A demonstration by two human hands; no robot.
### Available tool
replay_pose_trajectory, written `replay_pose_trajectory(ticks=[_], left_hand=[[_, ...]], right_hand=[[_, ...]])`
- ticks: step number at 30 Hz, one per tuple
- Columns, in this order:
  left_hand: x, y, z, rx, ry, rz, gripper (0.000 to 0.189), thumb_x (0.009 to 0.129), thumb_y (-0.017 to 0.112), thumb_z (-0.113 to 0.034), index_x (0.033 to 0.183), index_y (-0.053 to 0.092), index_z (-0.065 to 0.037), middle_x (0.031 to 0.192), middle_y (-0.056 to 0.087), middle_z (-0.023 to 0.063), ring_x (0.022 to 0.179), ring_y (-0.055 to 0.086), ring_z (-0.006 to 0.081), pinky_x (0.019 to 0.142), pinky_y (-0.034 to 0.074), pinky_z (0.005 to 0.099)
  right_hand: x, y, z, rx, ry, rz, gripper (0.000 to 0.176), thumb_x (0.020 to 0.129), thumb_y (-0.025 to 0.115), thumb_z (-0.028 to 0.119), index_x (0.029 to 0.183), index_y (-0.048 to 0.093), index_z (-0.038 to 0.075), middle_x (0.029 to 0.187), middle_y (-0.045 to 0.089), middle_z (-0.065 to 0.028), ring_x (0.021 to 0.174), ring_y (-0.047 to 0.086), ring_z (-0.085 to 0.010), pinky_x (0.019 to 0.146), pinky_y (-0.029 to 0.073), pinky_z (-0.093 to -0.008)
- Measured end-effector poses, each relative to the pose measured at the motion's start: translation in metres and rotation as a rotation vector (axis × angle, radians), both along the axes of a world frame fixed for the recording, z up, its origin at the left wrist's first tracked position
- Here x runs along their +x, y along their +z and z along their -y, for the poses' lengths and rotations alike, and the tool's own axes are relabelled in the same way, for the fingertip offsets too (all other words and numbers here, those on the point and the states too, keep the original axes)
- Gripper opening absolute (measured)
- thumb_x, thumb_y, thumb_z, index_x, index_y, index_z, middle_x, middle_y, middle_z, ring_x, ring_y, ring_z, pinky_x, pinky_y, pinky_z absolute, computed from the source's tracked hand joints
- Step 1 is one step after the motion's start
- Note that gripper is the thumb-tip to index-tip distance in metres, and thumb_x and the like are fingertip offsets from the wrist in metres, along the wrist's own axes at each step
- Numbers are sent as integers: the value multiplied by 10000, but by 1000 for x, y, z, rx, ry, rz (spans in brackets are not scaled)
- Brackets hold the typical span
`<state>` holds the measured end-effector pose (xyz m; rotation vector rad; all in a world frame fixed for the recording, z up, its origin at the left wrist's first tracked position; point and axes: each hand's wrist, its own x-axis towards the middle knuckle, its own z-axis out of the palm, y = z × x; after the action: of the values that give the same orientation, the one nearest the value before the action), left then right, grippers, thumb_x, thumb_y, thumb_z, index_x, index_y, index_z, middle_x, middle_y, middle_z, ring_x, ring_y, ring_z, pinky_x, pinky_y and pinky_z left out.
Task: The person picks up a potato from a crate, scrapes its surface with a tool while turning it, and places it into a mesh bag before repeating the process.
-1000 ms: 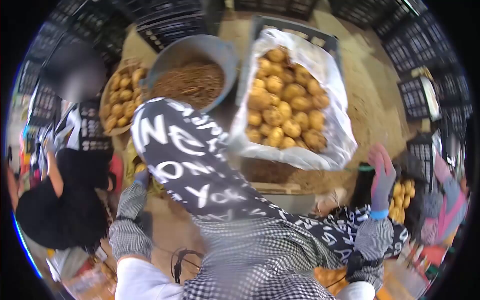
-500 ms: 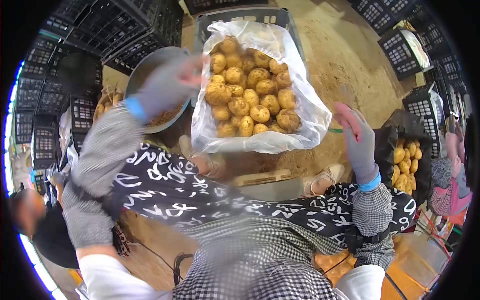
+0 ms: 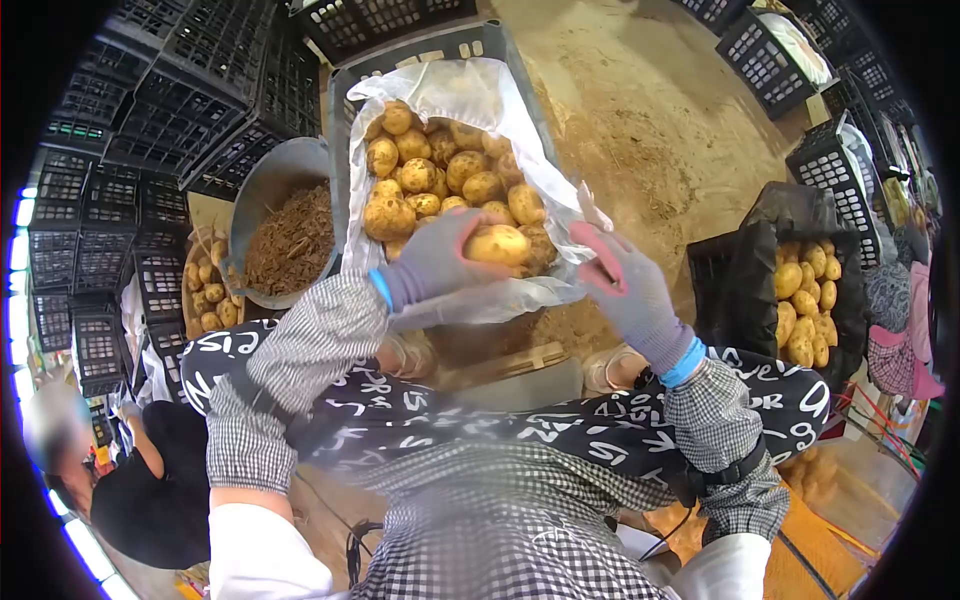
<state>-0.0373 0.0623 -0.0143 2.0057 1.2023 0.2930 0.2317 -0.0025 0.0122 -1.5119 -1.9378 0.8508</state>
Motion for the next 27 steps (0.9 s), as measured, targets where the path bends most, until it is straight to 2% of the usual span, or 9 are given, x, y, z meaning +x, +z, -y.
replay_pose_trajectory(ticks=[6, 9, 12, 16, 18, 20, 23, 25, 27], left_hand=[[28, 56, 29, 70, -48, 300, 675, 784, 785, -405, 1337, 554, -95, 1019, 568, 83, 930, 605, 225, 816, 499, 318], [27, 57, 29, -613, 138, 753, 600, 863, 719, -403, 1343, 545, -88, 1046, 581, 62, 813, 616, 198, 729, 507, 311], [7, 42, 3, -514, 247, 627, 525, 958, 560, -494, 1245, 611, -57, 951, 650, 15, 710, 612, 99, 614, 487, 231], [-66, -45, -38, -221, -99, -572, 474, 902, 553, -504, 887, 749, -72, 675, 680, 131, 671, 680, 264, 647, 530, 376], [-80, -107, -28, -301, -300, -874, 622, 897, 476, -591, 1063, 709, -38, 1014, 707, 182, 911, 687, 324, 848, 525, 423], [-82, -138, -13, -259, -395, -895, 608, 887, 503, -581, 1127, 654, -43, 1083, 665, 189, 978, 648, 327, 888, 499, 421], [-68, -166, -24, -206, -472, -842, 623, 873, 542, -566, 1222, 571, -51, 1185, 602, 199, 1078, 590, 331, 948, 461, 417], [-64, -181, -29, -221, -470, -847, 656, 863, 568, -556, 1285, 516, -56, 1253, 560, 205, 1145, 551, 335, 988, 435, 415], [-68, -189, -28, -238, -459, -852, 706, 853, 594, -546, 1348, 461, -61, 1322, 517, 212, 1212, 513, 338, 1028, 409, 412]], right_hand=[[-28, 15, 3, 6, 88, -259, 771, 798, 788, 200, 1435, 393, 16, 1264, 589, -114, 1064, 615, -170, 909, 502, -299], [-31, 26, 5, -339, 33, -643, 750, 791, 789, 144, 1422, 410, 0, 1220, 602, -80, 1051, 610, -145, 891, 508, -281], [-23, 29, 4, -427, -188, -878, 564, 825, 726, 110, 1336, 506, 15, 1176, 622, -47, 1031, 616, -141, 877, 502, -283], [23, 49, 5, -197, -421, -948, 407, 894, 645, 80, 1282, 545, 7, 1150, 634, -67, 935, 621, -121, 790, 509, -274], [47, 64, 12, -37, -479, -1053, 409, 901, 635, 71, 1292, 531, 9, 1135, 636, -72, 927, 628, -136, 787, 516, -288], [88, 83, 38, 230, -539, -1159, 426, 899, 634, 58, 1305, 514, 8, 1128, 637, -78, 916, 640, -157, 792, 527, -305], [153, 140, 90, 556, -752, -940, 394, 951, 598, 171, 1305, 506, 25, 1246, 575, -117, 1159, 569, -220, 1033, 438, -419], [214, 189, 153, 933, -848, 89, 402, 951, 574, 146, 1322, 492, 13, 1261, 568, -116, 1151, 565, -210, 1020, 447, -390], [261, 239, 200, 1022, -916, 345, 426, 945, 557, 135, 1342, 474, 5, 1254, 570, -113, 1128, 570, -202, 987, 463, -347]])
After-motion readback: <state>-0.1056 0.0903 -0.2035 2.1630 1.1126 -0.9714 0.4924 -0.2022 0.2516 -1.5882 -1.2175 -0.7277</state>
